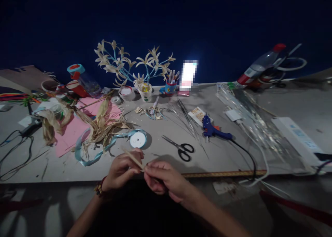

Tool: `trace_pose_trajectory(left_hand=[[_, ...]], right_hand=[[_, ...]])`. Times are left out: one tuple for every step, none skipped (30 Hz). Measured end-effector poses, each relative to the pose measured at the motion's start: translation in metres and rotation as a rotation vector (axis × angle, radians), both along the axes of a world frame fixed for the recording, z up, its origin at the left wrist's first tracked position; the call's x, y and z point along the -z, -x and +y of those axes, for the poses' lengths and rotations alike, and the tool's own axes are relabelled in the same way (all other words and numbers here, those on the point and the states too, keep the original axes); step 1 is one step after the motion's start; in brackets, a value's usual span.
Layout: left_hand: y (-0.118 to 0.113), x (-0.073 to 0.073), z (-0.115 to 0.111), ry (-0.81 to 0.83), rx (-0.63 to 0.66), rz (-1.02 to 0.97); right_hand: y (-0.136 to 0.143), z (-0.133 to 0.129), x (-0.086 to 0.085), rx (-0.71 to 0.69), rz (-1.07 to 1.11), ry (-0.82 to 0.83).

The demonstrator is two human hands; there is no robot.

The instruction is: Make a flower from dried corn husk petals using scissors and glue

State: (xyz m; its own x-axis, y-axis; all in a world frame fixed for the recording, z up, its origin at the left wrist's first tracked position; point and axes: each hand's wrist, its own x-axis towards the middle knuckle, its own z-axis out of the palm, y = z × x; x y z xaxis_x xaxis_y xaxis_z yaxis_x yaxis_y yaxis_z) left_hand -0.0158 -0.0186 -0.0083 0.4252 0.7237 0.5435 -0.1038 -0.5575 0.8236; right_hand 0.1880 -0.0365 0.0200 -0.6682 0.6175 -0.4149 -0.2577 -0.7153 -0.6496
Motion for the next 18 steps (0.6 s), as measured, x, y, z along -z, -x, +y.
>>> trace_pose_trajectory(left_hand=[[0.002,0.000,0.000,0.011,0.005,0.001],[0.003,0.001,0.001,0.026,0.012,0.001],[0.004,0.001,0.002,0.040,0.022,-0.002],[0.005,0.002,0.003,0.054,0.039,-0.007],[0.005,0.003,0.004,0.068,0.060,-0.016],[0.005,0.006,0.005,0.084,0.084,-0.027],[0.004,0.008,0.006,0.108,0.104,-0.041],[0.003,0.011,0.008,0.136,0.114,-0.063],[0.001,0.014,0.009,0.165,0.108,-0.091],[-0.001,0.017,0.009,0.191,0.090,-0.118],[-0.004,0.020,0.009,0.215,0.061,-0.146],[-0.006,0.021,0.009,0.230,0.024,-0.164],[-0.008,0.020,0.007,0.234,-0.019,-0.166],[-0.011,0.019,0.006,0.226,-0.062,-0.152],[-0.013,0.017,0.004,0.210,-0.101,-0.122],[-0.014,0.013,0.001,0.184,-0.140,-0.085],[-0.016,0.010,-0.001,0.156,-0.175,-0.041],[-0.017,0.006,-0.003,0.127,-0.199,0.005]], right_hand=[[-0.003,0.000,-0.001,-0.005,0.042,0.028],[-0.006,0.001,-0.001,-0.017,0.085,0.050],[-0.010,0.002,-0.001,-0.036,0.131,0.068],[-0.014,0.002,-0.001,-0.065,0.178,0.085],[-0.018,0.003,0.001,-0.102,0.226,0.099],[-0.022,0.004,0.003,-0.137,0.272,0.111],[-0.026,0.004,0.005,-0.161,0.315,0.118],[-0.030,0.004,0.006,-0.170,0.356,0.117],[-0.034,0.005,0.008,-0.159,0.387,0.103],[-0.037,0.005,0.008,-0.122,0.394,0.069],[-0.040,0.004,0.007,-0.055,0.358,0.012],[-0.042,0.004,0.005,0.036,0.271,-0.063],[-0.043,0.004,0.002,0.131,0.138,-0.162],[-0.043,0.003,-0.001,0.214,-0.025,-0.279],[-0.042,0.002,-0.005,0.261,-0.191,-0.410],[-0.039,0.000,-0.008,0.259,-0.338,-0.546],[-0.035,-0.001,-0.010,0.219,-0.453,-0.676],[-0.031,-0.002,-0.012,0.160,-0.536,-0.790]])
